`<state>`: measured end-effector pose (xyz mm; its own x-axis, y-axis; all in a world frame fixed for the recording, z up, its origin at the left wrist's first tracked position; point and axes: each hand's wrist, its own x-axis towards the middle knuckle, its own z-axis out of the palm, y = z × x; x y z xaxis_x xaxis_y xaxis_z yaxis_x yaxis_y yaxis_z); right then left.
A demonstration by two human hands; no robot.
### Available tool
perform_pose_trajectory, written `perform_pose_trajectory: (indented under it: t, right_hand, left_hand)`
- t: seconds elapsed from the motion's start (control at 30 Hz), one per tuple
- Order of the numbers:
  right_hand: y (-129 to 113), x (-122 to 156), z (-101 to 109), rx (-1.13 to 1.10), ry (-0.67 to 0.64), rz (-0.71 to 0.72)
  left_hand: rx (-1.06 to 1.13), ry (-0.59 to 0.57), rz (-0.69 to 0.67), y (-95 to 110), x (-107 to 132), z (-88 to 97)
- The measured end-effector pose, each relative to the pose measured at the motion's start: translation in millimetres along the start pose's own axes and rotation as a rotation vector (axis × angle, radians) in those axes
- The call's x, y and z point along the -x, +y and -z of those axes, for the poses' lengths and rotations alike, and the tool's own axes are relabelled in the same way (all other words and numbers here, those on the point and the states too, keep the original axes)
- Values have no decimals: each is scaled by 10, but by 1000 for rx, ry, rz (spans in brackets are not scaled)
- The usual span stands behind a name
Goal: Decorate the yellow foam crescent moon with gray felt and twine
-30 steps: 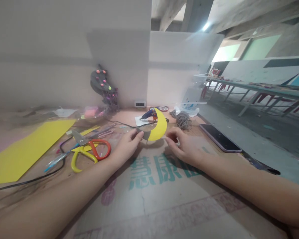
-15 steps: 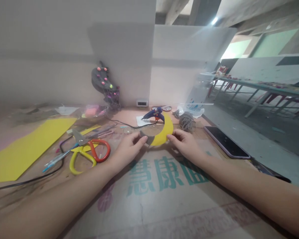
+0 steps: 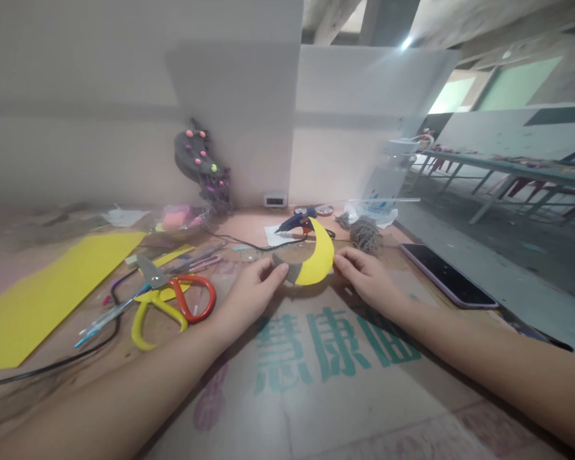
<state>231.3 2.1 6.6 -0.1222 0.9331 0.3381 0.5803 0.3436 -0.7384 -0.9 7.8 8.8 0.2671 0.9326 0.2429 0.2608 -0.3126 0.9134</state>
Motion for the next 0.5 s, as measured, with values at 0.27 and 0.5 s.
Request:
perform_pose_trajectory:
  t: [0.27,0.5]
  right_hand:
    - [18,-134,154,198,35,93]
    - [88,-430,211,179,17,55]
  left_hand:
    - [6,4,-41,-59,-8,-14]
    - [23,1,-24,-110,-45,-11]
